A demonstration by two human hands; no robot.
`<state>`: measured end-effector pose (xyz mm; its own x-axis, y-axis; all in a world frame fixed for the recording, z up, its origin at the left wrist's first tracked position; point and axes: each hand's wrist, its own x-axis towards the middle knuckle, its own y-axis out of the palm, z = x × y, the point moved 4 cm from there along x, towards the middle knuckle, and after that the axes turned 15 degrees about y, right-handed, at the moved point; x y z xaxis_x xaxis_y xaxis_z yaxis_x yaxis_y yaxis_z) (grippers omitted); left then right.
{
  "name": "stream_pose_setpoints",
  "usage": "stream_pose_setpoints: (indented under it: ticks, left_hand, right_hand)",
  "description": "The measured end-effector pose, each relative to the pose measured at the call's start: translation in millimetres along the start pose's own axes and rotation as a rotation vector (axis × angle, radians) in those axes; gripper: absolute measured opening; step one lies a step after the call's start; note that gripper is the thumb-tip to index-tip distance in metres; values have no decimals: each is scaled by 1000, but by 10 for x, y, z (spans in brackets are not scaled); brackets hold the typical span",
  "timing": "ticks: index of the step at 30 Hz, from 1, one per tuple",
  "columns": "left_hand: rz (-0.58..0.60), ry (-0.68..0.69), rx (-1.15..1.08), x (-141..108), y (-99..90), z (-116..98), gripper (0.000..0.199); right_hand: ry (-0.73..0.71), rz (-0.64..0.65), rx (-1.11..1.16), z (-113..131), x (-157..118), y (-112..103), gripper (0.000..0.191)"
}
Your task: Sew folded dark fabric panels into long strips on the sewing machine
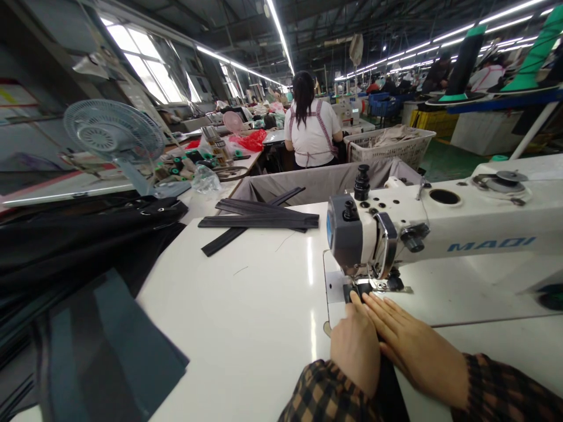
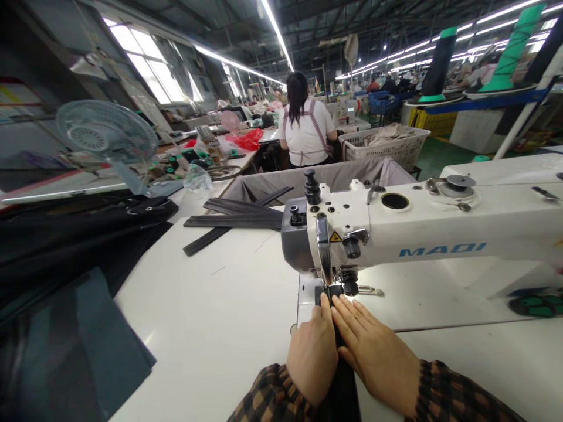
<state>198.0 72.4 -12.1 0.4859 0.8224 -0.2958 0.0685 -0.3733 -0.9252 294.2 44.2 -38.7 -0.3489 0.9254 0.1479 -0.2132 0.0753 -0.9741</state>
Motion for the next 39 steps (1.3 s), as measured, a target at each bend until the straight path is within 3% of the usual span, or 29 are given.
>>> stream_pose_setpoints:
  ticks: [13,32,39]
  left_hand:
    - [-38,-16,-77,78,-26,41,49]
    - [-150,74,31,87,-32,84,36]
    - [-182,144,32,-73,52,24,39]
  right_hand:
    - [-5,2,2,-62,84,27,58]
    - [12,-93,26,-85,121,-14,44]
    - [1,-79,57,0,-85,-63,42]
